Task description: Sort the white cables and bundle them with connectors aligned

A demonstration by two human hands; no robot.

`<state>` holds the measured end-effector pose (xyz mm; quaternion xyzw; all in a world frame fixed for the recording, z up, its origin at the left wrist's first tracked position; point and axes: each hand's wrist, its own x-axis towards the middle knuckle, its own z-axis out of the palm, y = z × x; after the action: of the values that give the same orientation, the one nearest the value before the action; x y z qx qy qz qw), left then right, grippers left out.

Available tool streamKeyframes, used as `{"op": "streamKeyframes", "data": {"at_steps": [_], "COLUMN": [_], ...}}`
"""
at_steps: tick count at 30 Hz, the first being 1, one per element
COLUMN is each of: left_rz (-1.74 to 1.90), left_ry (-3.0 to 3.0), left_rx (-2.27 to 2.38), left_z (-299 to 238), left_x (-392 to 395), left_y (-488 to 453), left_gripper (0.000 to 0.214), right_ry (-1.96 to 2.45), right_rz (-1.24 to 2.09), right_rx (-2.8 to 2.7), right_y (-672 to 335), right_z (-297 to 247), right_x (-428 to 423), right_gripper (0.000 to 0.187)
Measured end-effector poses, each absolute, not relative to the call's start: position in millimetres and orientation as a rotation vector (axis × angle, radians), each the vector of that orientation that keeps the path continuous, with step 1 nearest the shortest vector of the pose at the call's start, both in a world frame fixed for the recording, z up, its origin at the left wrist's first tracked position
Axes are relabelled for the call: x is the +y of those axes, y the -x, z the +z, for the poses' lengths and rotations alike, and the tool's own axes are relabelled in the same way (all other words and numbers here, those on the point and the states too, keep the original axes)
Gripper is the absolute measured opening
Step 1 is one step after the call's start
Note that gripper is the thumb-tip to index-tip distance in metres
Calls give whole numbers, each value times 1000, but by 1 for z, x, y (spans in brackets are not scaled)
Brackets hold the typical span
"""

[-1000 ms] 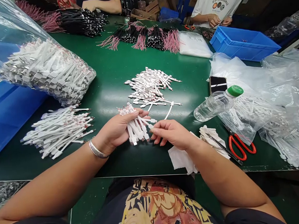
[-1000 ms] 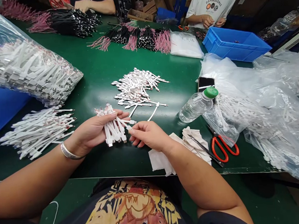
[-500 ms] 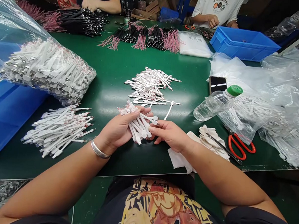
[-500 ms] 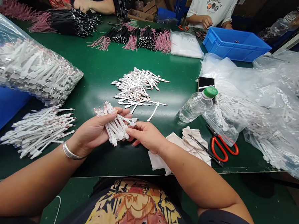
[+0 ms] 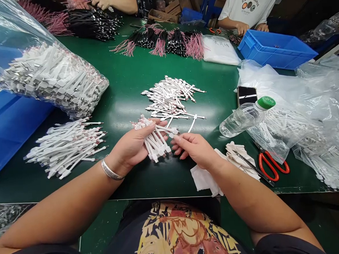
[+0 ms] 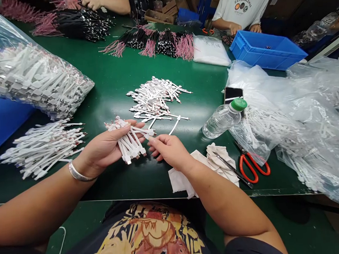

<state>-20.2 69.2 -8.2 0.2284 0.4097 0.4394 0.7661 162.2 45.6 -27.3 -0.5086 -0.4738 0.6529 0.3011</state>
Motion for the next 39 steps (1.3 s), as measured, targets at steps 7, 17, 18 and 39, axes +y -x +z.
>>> {"op": "streamKeyframes", "data": {"at_steps": [7, 17, 18, 39], "left_rz": [1022, 951, 965, 979], "left_ry": [-466, -465, -457, -473], "left_rx": [943, 884, 887, 876], "left_z": [-7, -4, -3, -1], "left_x": [70, 68, 68, 67], "left_y": [20, 19, 19, 16], "left_gripper": [16, 15, 16, 21], "right_ry": [1308, 1308, 1312, 1261], "right_rz": [1926, 1878, 1855, 1857], "right_rx": [-1357, -1317, -1293, -1183], "right_y": [-157, -162, -163, -159], "right_z": [-24, -24, -25, -27], "right_x": [39, 45, 45, 44], "right_gripper": [27, 27, 27, 29]}}
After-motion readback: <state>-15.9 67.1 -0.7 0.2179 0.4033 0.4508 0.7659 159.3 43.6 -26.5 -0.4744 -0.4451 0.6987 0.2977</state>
